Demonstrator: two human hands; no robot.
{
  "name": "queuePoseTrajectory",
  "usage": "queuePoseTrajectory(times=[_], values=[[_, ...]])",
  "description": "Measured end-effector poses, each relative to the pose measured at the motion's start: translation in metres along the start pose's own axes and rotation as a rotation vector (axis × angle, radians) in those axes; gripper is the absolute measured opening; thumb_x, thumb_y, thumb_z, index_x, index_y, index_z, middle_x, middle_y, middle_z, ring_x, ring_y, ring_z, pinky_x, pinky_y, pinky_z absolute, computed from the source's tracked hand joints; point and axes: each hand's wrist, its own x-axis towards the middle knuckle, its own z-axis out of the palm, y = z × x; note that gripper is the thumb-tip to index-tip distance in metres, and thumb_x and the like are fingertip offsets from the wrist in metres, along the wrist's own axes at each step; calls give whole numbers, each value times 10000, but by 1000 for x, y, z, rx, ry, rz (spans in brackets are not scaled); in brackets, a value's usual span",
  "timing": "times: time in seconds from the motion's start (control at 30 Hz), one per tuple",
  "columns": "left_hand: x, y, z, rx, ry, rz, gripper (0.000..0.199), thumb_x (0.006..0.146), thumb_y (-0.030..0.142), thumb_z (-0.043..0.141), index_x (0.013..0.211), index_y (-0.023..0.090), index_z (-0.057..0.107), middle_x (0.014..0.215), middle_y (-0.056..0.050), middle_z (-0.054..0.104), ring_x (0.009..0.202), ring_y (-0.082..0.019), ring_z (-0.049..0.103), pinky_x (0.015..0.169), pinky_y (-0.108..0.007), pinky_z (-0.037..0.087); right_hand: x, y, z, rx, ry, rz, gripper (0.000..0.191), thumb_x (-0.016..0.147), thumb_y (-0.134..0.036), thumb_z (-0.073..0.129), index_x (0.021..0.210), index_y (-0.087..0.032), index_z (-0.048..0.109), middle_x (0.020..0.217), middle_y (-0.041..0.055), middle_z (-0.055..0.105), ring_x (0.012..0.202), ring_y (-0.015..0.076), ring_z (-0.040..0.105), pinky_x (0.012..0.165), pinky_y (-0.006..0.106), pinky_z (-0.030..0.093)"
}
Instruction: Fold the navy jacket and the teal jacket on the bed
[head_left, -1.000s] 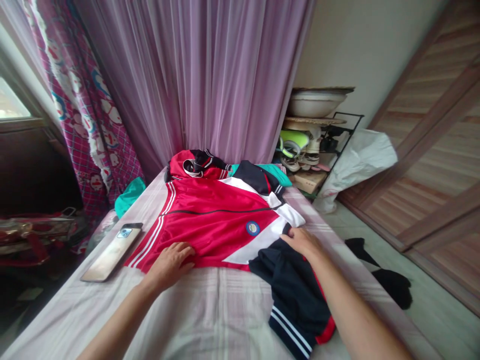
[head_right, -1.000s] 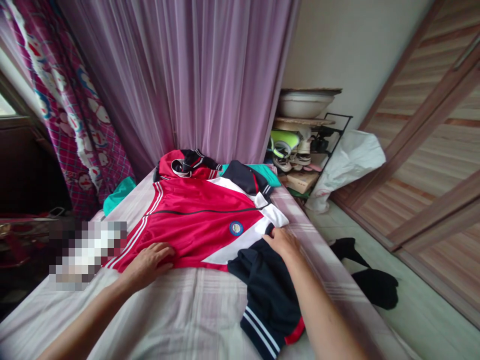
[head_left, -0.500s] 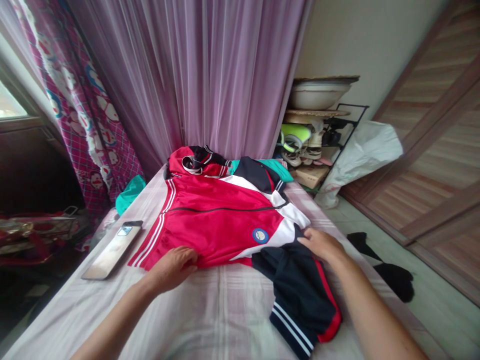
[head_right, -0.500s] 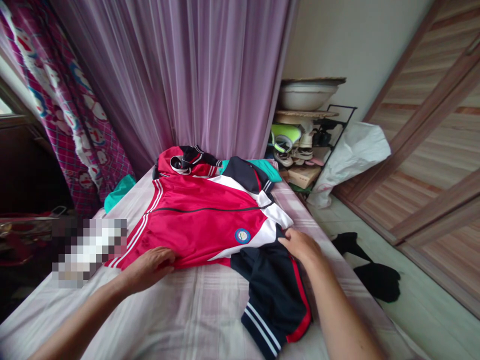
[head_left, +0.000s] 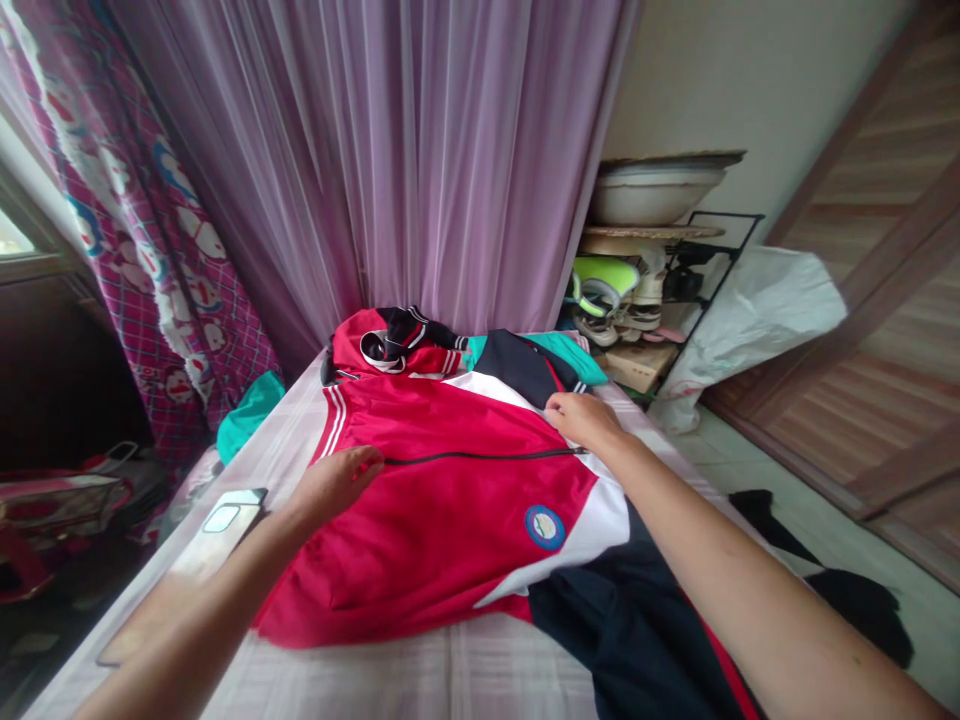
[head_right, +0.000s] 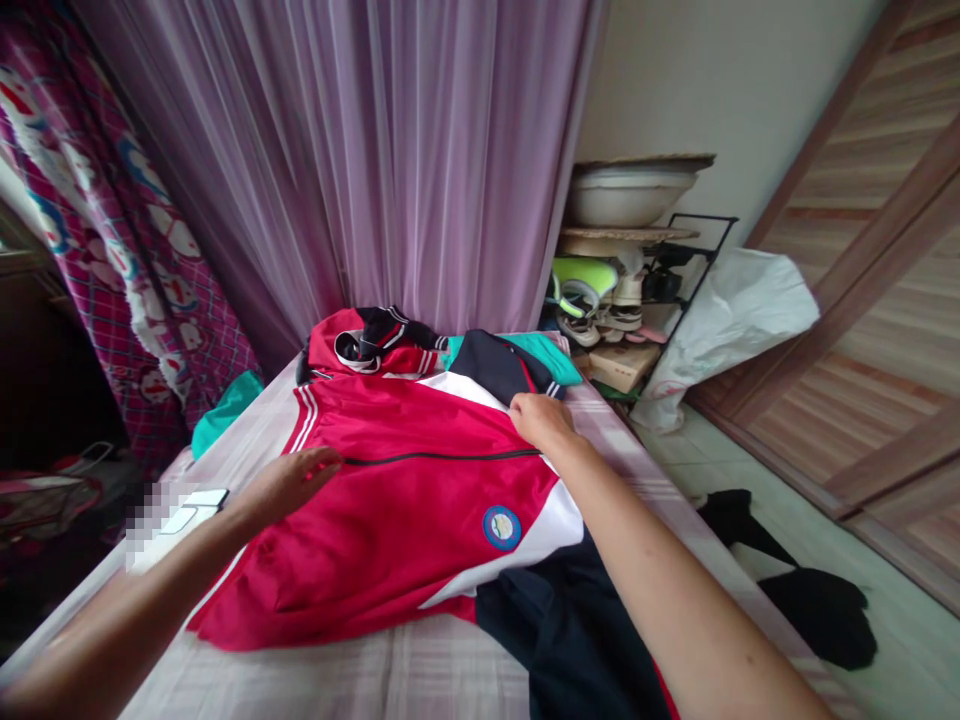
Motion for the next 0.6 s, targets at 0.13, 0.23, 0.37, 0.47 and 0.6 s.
queuePoseTrajectory(times=[0.13,0.23,0.37,0.47,0.6], values=[[56,-28,-19,132,93,-143,401,935,390,388,1168,248,682,1040,-73,762,946,-244,713,801,-318,510,62,-26,3,38,-6,-40,409,932,-339,484,1301,-277,650,1269,73,699,1174,257,632,929,342,484],[94,-51,-29,229,103,-261,480,950,388,384,1355,224,584,1059,-113,751,981,-272,711,821,-355,524,107,-50,9,51,-24,-89,484,944,-338,475,1420,-290,547,1384,67,629,1250,253,586,987,351,464],[131,-79,-29,207,41,-355,586,940,408,430,1480,180,442,939,-131,749,862,-276,729,765,-367,553,157,-81,30,63,-93,-143,520,964,-366,441,1482,-325,463,1412,63,607,1255,253,584,984,360,464],[146,-94,-22,-7,-59,-457,623,918,432,486,1485,189,403,817,-94,737,640,-236,708,580,-318,554,179,-94,47,57,-162,-167,485,916,-411,550,1396,-346,560,1373,48,637,1217,255,607,954,345,477],[156,-106,-14,-254,-18,-512,408,883,362,529,1250,194,590,728,-38,717,503,-163,646,450,-236,502,187,-98,57,31,-155,-106,339,913,-380,572,1216,-268,675,1259,92,694,1146,263,641,902,332,488]])
